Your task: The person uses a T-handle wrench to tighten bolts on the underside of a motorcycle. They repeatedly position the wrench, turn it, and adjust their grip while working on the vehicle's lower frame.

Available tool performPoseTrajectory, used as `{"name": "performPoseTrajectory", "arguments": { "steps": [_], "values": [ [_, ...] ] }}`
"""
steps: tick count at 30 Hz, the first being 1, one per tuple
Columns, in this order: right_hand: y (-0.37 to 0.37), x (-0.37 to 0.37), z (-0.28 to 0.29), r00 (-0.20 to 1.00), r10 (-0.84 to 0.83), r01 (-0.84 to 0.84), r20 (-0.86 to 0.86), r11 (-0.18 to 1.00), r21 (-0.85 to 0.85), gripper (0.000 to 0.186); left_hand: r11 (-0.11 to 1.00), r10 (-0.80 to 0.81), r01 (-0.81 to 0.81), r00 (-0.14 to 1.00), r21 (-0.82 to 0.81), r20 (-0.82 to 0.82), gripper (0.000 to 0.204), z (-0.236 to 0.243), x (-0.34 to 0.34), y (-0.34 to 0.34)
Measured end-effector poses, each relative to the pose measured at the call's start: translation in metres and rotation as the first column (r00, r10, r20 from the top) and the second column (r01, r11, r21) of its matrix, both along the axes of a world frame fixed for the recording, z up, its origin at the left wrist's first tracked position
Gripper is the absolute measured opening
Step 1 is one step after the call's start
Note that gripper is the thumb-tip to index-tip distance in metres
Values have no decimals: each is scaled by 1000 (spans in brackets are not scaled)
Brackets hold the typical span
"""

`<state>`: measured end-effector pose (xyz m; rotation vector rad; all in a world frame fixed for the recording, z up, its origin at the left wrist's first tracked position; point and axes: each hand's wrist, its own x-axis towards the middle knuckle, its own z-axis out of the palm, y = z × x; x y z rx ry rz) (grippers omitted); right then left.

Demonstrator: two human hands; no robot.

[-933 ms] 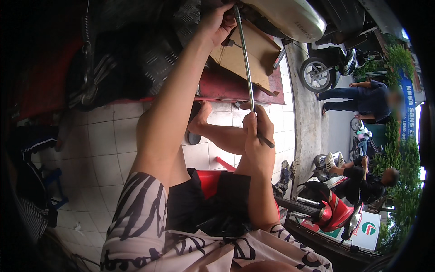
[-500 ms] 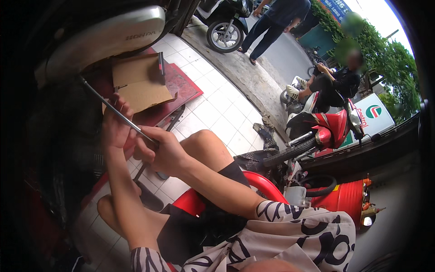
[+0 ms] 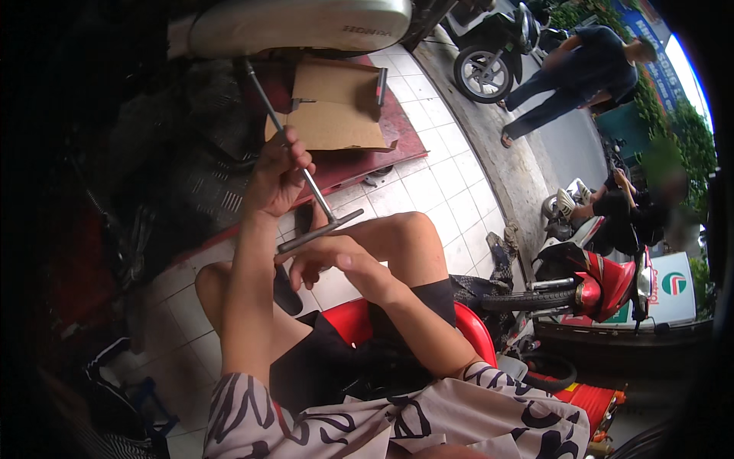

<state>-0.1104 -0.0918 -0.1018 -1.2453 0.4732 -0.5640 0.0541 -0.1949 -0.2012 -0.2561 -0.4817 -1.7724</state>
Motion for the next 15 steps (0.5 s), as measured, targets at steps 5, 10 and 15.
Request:
{"name": "performPoseTrajectory", "arguments": {
  "steps": [5,10,15],
  "values": [
    [16,-20,17,804,-508,178,-308,701,-690,83,995,97,-99,991,11,91,25,6,3,7],
    [3,-14,10,613,-601,-28,-513,632,-774,59,981,187,-194,967,21,171,30,12,11,5],
    [25,10,14,728,-416,-175,-544,655,-735,49,977,204,-214,954,20,221,25,20,5,3]
  ]
}}
